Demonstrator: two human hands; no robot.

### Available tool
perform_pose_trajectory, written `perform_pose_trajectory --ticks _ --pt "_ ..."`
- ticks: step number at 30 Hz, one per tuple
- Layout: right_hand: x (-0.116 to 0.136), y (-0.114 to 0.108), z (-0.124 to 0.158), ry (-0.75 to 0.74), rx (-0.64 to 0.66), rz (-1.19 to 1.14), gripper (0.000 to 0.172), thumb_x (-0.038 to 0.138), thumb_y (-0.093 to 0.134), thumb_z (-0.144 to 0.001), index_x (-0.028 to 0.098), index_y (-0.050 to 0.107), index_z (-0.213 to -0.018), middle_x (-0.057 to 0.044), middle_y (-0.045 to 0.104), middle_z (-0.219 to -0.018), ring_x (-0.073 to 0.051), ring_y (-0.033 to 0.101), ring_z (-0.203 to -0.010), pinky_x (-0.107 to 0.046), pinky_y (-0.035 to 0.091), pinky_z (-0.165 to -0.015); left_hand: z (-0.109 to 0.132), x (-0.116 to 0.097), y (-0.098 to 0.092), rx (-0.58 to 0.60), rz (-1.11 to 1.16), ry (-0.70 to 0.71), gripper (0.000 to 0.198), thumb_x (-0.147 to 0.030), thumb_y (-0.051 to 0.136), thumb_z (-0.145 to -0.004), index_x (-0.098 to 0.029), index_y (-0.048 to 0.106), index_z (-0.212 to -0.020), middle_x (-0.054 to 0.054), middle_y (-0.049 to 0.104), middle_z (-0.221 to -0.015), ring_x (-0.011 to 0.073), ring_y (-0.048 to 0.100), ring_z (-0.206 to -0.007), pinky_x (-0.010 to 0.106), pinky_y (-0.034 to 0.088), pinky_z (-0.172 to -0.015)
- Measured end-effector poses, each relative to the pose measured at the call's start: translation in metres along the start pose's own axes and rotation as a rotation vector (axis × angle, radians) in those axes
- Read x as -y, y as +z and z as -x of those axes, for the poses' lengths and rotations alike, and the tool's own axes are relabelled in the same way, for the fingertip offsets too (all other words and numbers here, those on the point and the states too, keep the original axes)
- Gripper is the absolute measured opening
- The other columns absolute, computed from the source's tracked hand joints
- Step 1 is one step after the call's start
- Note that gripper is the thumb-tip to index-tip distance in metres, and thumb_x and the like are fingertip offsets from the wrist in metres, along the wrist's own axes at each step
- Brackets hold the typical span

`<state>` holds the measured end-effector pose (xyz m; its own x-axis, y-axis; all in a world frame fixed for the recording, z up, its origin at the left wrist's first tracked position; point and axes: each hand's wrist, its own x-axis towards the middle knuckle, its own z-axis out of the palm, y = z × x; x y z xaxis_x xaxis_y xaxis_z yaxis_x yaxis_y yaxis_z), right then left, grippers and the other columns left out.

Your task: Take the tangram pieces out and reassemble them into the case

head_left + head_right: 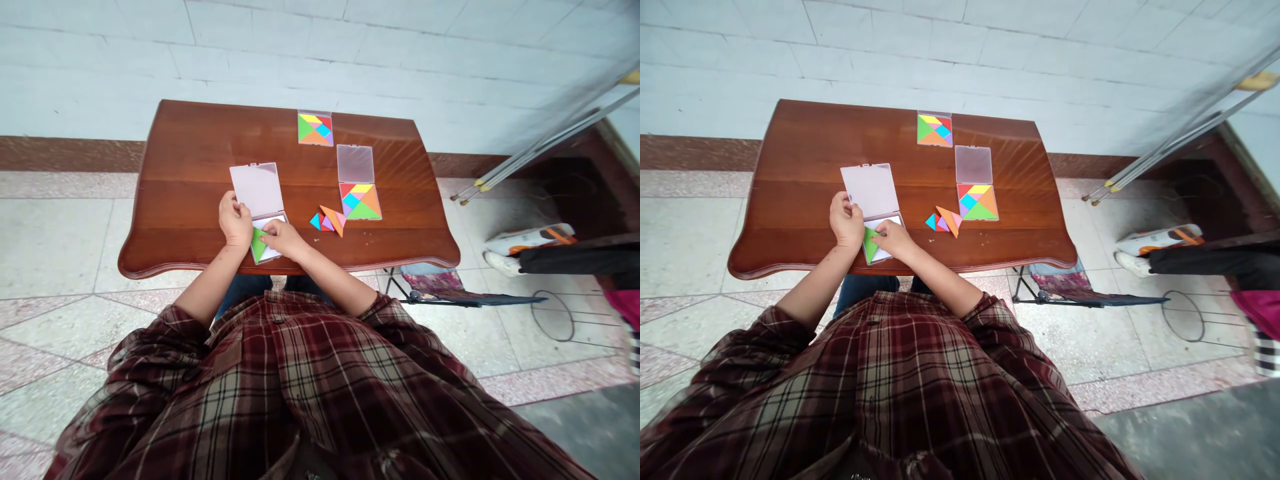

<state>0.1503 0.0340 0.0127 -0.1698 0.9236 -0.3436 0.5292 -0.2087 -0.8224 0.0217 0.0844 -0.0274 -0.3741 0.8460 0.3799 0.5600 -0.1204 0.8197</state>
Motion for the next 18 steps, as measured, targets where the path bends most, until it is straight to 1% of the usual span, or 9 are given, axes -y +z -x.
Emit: perform_pose_trajectory --ticks 2,4,6,9,11,13,15,18 --pt "-0.001 -0.001 0.001 0.008 0.035 -0.129 0.013 0.023 0.06 -0.082 0.021 0.049 -0.075 0.009 0.05 -0.054 -0.009 0.051 -0.05 -0.021 0.038 -0.052 -0.001 0.002 0.002 0.026 0.012 0.002 0.023 -0.009 0.054 -0.077 -0.019 0.058 -0.098 -0.001 0.055 -0.073 0.0197 0.062 -0.083 0.037 0.051 -0.089" --pt "-0.002 -0.008 0.004 -0.022 0.007 -0.215 0.015 0.022 0.059 -0.082 0.021 0.048 -0.071 0.01 0.047 -0.051 -0.008 0.047 -0.045 -0.02 0.036 -0.049 -0.003 0.003 0.004 0.071 0.022 -0.004 0.02 -0.012 0.054 -0.079 -0.02 0.059 -0.097 -0.001 0.056 -0.074 0.018 0.062 -0.078 0.035 0.052 -0.086" --pt "-0.007 -0.023 0.008 -0.066 -0.079 -0.28 0.013 0.022 0.06 -0.08 0.021 0.05 -0.072 0.01 0.05 -0.052 -0.006 0.046 -0.045 -0.02 0.036 -0.049 -0.005 0.004 0.005 0.115 0.02 -0.023 0.019 -0.014 0.054 -0.08 -0.02 0.059 -0.097 -0.002 0.057 -0.074 0.0161 0.06 -0.072 0.034 0.052 -0.083" --pt "-0.024 -0.056 0.014 -0.086 -0.224 -0.358 0.013 0.027 0.063 -0.078 0.021 0.052 -0.073 0.01 0.05 -0.054 -0.006 0.045 -0.045 -0.02 0.035 -0.049 -0.008 0.003 0.004 0.156 0.007 -0.05 0.019 -0.014 0.055 -0.079 -0.021 0.06 -0.097 -0.003 0.059 -0.072 0.014 0.058 -0.066 0.032 0.052 -0.08" --pt "-0.04 -0.08 0.018 -0.082 -0.313 -0.377 0.017 0.034 0.065 -0.078 0.021 0.054 -0.075 0.01 0.047 -0.051 -0.006 0.043 -0.045 -0.02 0.033 -0.047 -0.008 0.001 0.003 0.172 -0.011 -0.056 0.019 -0.014 0.055 -0.079 -0.021 0.061 -0.095 -0.003 0.06 -0.073 0.014 0.058 -0.066 0.032 0.052 -0.08" --pt "-0.057 -0.1 0.021 -0.102 -0.389 -0.369 0.021 0.038 0.066 -0.078 0.021 0.055 -0.077 0.009 0.048 -0.051 -0.007 0.044 -0.047 -0.02 0.034 -0.049 -0.008 0.0 0.002 0.189 -0.031 -0.05 0.02 -0.013 0.053 -0.079 -0.022 0.062 -0.094 -0.002 0.063 -0.076 0.0147 0.06 -0.069 0.032 0.052 -0.08" --pt "-0.071 -0.115 0.024 -0.102 -0.464 -0.345 0.023 0.04 0.067 -0.077 0.02 0.055 -0.076 0.009 0.048 -0.051 -0.007 0.044 -0.047 -0.02 0.034 -0.049 -0.008 -0.001 0.001 0.205 -0.047 -0.041 0.021 -0.013 0.052 -0.08 -0.023 0.063 -0.094 -0.001 0.065 -0.079 0.0154 0.062 -0.072 0.032 0.052 -0.08" --pt "-0.085 -0.13 0.029 -0.074 -0.532 -0.328 0.02 0.036 0.067 -0.076 0.019 0.056 -0.076 0.009 0.048 -0.051 -0.006 0.042 -0.046 -0.021 0.033 -0.05 -0.007 0.001 0.001 0.215 -0.048 -0.024 0.021 -0.013 0.051 -0.08 -0.023 0.063 -0.094 -0.002 0.065 -0.079 0.0153 0.062 -0.073 0.032 0.052 -0.081"
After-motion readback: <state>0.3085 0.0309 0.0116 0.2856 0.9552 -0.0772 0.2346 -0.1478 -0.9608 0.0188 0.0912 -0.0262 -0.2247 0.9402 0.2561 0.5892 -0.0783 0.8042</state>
